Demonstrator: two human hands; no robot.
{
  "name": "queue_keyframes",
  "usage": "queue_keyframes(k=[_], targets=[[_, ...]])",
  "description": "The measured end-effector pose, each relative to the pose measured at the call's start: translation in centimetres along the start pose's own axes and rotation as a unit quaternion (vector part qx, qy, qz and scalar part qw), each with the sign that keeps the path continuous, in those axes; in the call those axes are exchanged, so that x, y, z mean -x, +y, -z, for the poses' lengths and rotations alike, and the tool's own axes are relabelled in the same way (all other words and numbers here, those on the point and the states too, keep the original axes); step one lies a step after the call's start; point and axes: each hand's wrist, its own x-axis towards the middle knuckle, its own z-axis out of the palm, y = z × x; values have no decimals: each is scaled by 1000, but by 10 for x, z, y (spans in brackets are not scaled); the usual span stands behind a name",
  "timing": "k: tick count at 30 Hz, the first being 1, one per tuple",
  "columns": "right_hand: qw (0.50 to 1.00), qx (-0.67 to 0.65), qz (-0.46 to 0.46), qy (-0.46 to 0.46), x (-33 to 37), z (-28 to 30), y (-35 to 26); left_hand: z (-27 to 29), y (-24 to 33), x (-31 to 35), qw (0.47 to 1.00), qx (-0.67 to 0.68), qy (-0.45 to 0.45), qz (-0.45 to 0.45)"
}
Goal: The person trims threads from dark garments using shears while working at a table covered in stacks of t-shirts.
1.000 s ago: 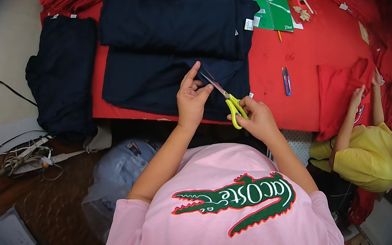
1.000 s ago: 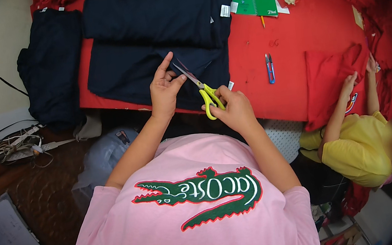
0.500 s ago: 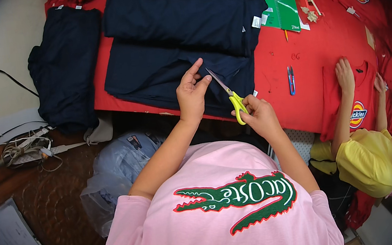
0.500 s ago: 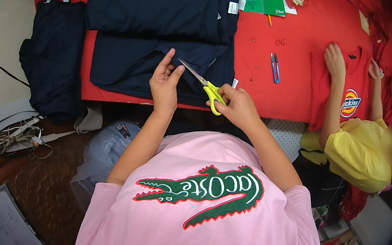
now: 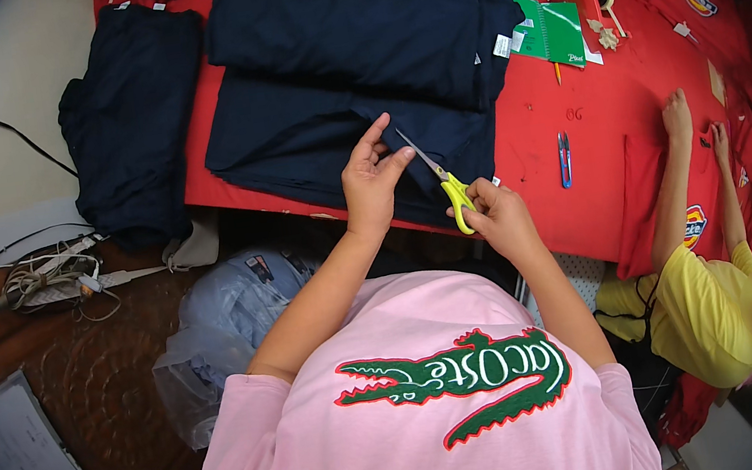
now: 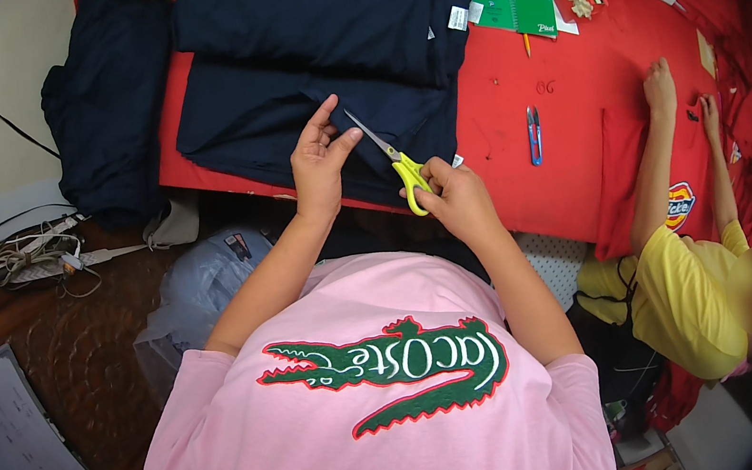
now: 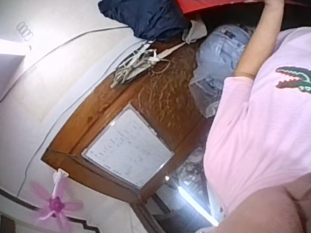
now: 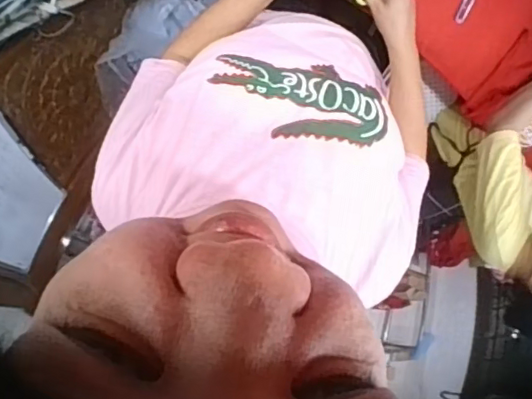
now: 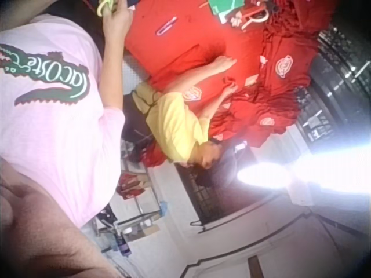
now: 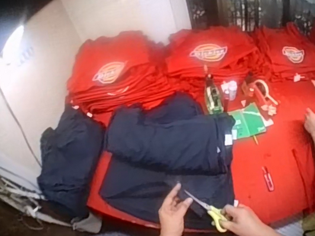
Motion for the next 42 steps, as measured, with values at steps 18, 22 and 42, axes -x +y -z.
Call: queue_keyframes(k=[18, 22, 42], targets=[[999, 44, 2, -3, -21, -3, -8, 14, -5, 1, 999, -22, -6, -27], [998, 61, 21, -15, -21, -4, -10, 30, -18, -10, 999, -41, 13, -19], [995, 82, 47, -30, -34, -15, -24, 43, -12, -7, 997, -28, 47, -56]])
